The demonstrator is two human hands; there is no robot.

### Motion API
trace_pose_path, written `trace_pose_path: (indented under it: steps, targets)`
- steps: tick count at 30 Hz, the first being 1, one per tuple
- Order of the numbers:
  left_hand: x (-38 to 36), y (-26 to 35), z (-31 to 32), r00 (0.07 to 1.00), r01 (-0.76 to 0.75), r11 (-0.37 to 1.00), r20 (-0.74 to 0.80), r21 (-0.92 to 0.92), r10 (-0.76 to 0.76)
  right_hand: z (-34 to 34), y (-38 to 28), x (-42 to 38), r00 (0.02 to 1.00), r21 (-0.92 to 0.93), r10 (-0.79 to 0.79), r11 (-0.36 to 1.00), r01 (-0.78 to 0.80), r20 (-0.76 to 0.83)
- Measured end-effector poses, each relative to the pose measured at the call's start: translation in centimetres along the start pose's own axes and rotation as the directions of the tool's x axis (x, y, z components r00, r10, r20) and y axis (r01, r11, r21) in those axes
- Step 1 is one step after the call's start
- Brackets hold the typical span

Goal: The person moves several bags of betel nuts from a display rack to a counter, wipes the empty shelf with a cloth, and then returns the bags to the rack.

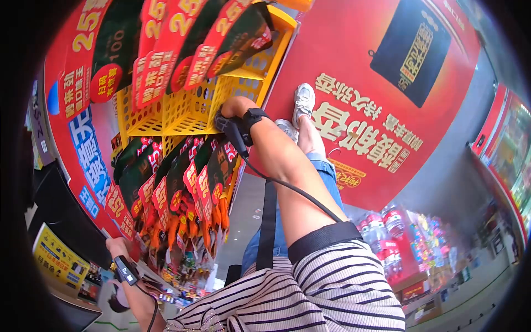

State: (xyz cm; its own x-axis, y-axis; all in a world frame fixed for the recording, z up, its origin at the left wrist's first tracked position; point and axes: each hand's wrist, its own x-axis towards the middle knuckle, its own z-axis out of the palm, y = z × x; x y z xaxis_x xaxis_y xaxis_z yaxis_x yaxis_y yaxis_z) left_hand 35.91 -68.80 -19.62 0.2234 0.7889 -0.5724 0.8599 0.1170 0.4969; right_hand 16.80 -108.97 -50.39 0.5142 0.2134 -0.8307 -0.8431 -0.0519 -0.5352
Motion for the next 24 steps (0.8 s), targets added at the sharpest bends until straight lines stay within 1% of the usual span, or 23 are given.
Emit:
trace_pose_path:
  steps: [2, 3, 4, 5, 6, 7, 8, 9, 10, 11, 12, 13, 16, 17, 18, 19, 20, 21, 22, 23, 24]
  targets:
    - [0.9, 0.3, -0.3, 1.0, -0.025, 1.0, -0.007, 0.0, 0.025, 0.1, 0.2, -1.5, 1.0, 0.118, 0.011, 0.993, -0.008, -0.023]
    - [1.3, 0.5, -0.4, 0.999, -0.033, 0.999, -0.006, -0.004, 0.033, 0.9, 1.7, 0.5, 0.983, 0.028, -0.149, 0.988, 0.153, -0.112]
    - [1.5, 0.7, -0.5, 0.999, -0.043, 0.999, -0.001, -0.004, 0.043, 1.2, 2.3, -0.4, 0.955, 0.136, -0.244, 0.954, 0.268, -0.169]
    - [1.8, 0.8, -0.5, 0.999, -0.049, 0.999, 0.003, -0.008, 0.049, 1.7, 2.7, -1.8, 0.959, 0.357, -0.257, 0.891, 0.282, -0.116]
    - [1.9, 1.0, -0.5, 0.998, -0.057, 0.998, 0.006, -0.012, 0.057, 1.9, 3.1, -3.1, 0.957, 0.56, -0.283, 0.784, 0.268, -0.063]
    - [2.1, 1.1, -0.6, 0.998, -0.063, 0.998, 0.008, -0.017, 0.064, 2.6, 4.5, -2.9, 0.96, 0.87, -0.276, 0.458, 0.182, -0.056]
    - [2.3, 1.1, -0.6, 0.998, -0.066, 0.997, 0.01, -0.029, 0.066, 3.2, 5.9, -2.8, 0.961, 0.998, -0.274, 0.041, 0.057, -0.044]
    - [2.4, 1.2, -0.6, 0.998, -0.068, 0.997, 0.014, -0.04, 0.068, 2.8, 6.0, -5.2, 0.855, 0.982, -0.483, -0.105, 0.157, -0.189]
    - [2.5, 1.2, -0.9, 0.998, -0.063, 0.997, 0.015, -0.051, 0.064, 2.7, 5.7, -5.5, 0.897, 0.978, -0.403, -0.17, 0.124, -0.184]
    - [2.8, 1.4, -0.9, 0.998, -0.061, 0.996, 0.014, -0.064, 0.062, 2.6, 4.9, -6.5, 0.953, 0.973, -0.194, -0.051, 0.227, -0.233]
    - [3.0, 1.4, -0.9, 0.998, -0.058, 0.995, 0.019, -0.077, 0.059, 2.0, 3.1, -8.2, 0.953, 0.949, 0.016, 0.091, 0.301, -0.304]
    - [3.1, 1.4, -0.9, 0.998, -0.053, 0.994, 0.021, -0.096, 0.055, 2.5, 4.2, -4.6, 0.944, 0.943, 0.004, 0.048, 0.33, -0.331]
    - [3.7, 1.5, -1.1, 0.999, -0.033, 0.982, 0.019, -0.184, 0.037, 1.3, 2.2, -1.4, 0.941, 0.939, 0.007, 0.065, 0.338, -0.339]
    - [3.9, 1.5, -1.2, 1.0, -0.016, 0.965, 0.021, -0.262, 0.022, 0.8, 2.5, 0.9, 0.962, 0.958, -0.009, 0.08, 0.274, -0.274]
    - [4.3, 1.6, -1.4, 0.998, 0.067, 0.855, 0.052, -0.514, -0.047, 0.7, 3.3, 3.9, 0.978, 0.973, -0.024, 0.097, 0.208, -0.207]
    - [4.8, 1.8, -1.8, 0.987, 0.156, 0.642, 0.105, -0.75, -0.118, 0.9, 3.6, 5.8, 0.99, 0.983, -0.039, 0.115, 0.14, -0.136]
    - [5.6, 1.8, -1.9, 0.977, 0.204, 0.489, 0.148, -0.848, -0.151, 0.5, 2.0, 3.1, 0.984, 0.985, 0.085, 0.083, 0.149, -0.156]
    - [6.1, 1.9, -2.4, 0.986, 0.135, 0.894, 0.147, -0.428, -0.078, 1.1, 1.6, 1.8, 0.966, 0.961, 0.051, 0.124, 0.247, -0.255]
    - [6.4, 1.8, -2.8, 0.989, -0.015, 0.991, 0.145, 0.132, -0.005, 1.5, 1.3, 0.9, 0.936, 0.923, 0.011, 0.166, 0.346, -0.353]
    - [5.3, 0.8, -2.0, 0.995, -0.044, 0.996, 0.089, 0.08, 0.037, 2.3, 1.2, 0.6, 0.889, 0.882, -0.008, 0.117, 0.456, -0.458]
    - [4.1, -0.1, -1.0, 0.997, -0.077, 0.996, 0.028, 0.038, 0.076, 2.6, 1.4, 0.3, 0.878, 0.862, 0.026, 0.21, 0.462, -0.477]
